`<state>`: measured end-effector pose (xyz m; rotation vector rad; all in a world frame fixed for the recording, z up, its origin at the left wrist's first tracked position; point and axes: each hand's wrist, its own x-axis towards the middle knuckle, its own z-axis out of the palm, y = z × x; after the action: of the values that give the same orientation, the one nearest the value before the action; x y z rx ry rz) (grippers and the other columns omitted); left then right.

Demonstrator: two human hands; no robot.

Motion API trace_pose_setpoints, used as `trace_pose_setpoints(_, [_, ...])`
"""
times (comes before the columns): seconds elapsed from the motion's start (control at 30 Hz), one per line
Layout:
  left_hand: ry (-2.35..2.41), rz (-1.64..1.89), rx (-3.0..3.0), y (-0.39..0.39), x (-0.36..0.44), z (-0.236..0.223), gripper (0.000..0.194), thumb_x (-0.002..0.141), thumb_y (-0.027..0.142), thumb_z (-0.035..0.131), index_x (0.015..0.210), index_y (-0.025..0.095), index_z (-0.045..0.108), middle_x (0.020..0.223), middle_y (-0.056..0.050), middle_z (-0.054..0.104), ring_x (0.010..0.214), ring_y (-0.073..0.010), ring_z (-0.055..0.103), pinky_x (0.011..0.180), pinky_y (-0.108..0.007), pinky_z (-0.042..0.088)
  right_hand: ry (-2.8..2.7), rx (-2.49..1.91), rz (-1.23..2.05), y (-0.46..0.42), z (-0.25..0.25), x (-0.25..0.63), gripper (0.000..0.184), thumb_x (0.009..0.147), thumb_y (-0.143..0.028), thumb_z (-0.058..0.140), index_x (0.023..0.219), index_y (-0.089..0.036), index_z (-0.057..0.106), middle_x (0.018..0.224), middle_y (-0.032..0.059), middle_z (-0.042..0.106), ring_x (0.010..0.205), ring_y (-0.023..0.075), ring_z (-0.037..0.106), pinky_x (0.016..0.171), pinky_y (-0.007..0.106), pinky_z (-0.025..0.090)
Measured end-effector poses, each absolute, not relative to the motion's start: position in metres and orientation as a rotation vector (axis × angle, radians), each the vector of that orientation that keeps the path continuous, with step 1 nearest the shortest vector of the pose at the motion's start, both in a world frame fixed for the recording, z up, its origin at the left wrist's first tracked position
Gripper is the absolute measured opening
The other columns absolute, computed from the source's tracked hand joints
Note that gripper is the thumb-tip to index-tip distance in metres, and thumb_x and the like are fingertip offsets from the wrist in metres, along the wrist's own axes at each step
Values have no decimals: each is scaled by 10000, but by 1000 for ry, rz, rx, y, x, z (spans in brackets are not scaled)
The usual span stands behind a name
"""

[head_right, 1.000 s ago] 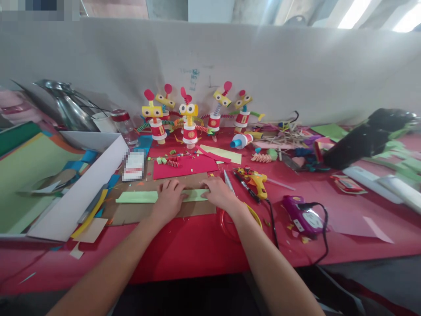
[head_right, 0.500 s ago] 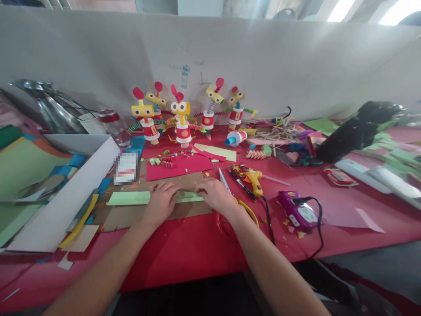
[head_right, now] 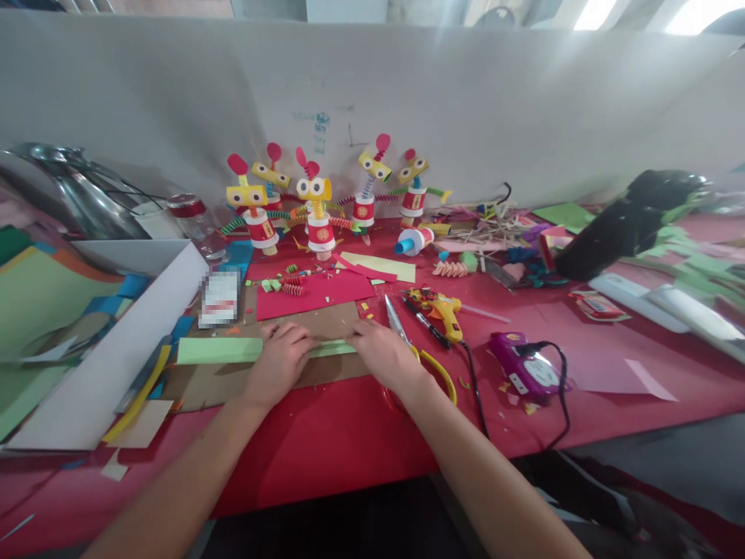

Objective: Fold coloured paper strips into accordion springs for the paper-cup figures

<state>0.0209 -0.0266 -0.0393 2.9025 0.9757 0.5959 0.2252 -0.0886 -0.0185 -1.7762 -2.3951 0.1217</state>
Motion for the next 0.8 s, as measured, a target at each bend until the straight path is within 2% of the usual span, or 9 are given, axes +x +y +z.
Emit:
trace_pose_setpoints(0.23, [980, 608, 2938, -29, 20, -41, 192, 873, 150, 485, 885, 220, 663, 866, -40, 616, 912, -210, 502, 786, -409, 314, -2446, -1808, -42, -94, -18, 221, 278, 857, -61, 458, 1021, -192, 641, 1000, 79, 617, 979, 200, 555, 764, 268, 439])
trace_pose_setpoints(0.43, [978, 509, 3029, -33, 23, -40, 234, 890, 148, 428, 879, 191, 657, 857, -54, 616, 884, -229, 494, 772, -424, 310, -2447, -1936, -182, -100, -19, 218, 282, 890, -108, 431, 1069, -212, 623, 1018, 78, 627, 895, 209, 576, 630, 284, 416])
trace_pose_setpoints(0.53, [1027, 508, 3031, -36, 24, -40, 267, 903, 146, 396, 890, 199, 657, 874, -57, 621, 881, -226, 503, 786, -430, 305, -2434, -1947, -193, -103, -20, 219, 308, 898, -128, 428, 1125, -234, 607, 1079, 74, 619, 907, 214, 571, 620, 292, 414])
trace_pose_setpoints(0.63, [1047, 514, 3028, -37, 23, -39, 261, 901, 143, 403, 897, 214, 654, 875, -56, 624, 872, -222, 511, 802, -439, 299, -2403, -1950, -198, -104, -20, 221, 302, 911, -160, 427, 1130, -250, 614, 1116, 63, 619, 945, 227, 557, 652, 311, 430])
trace_pose_setpoints(0.8, [1037, 529, 3021, -39, 24, -38, 294, 886, 117, 423, 1048, 245, 632, 881, -55, 618, 876, -217, 512, 829, -451, 294, -2412, -1838, -216, -104, -17, 218, 293, 897, -143, 450, 1094, -234, 648, 1235, 70, 580, 1120, 267, 466, 873, 395, 407])
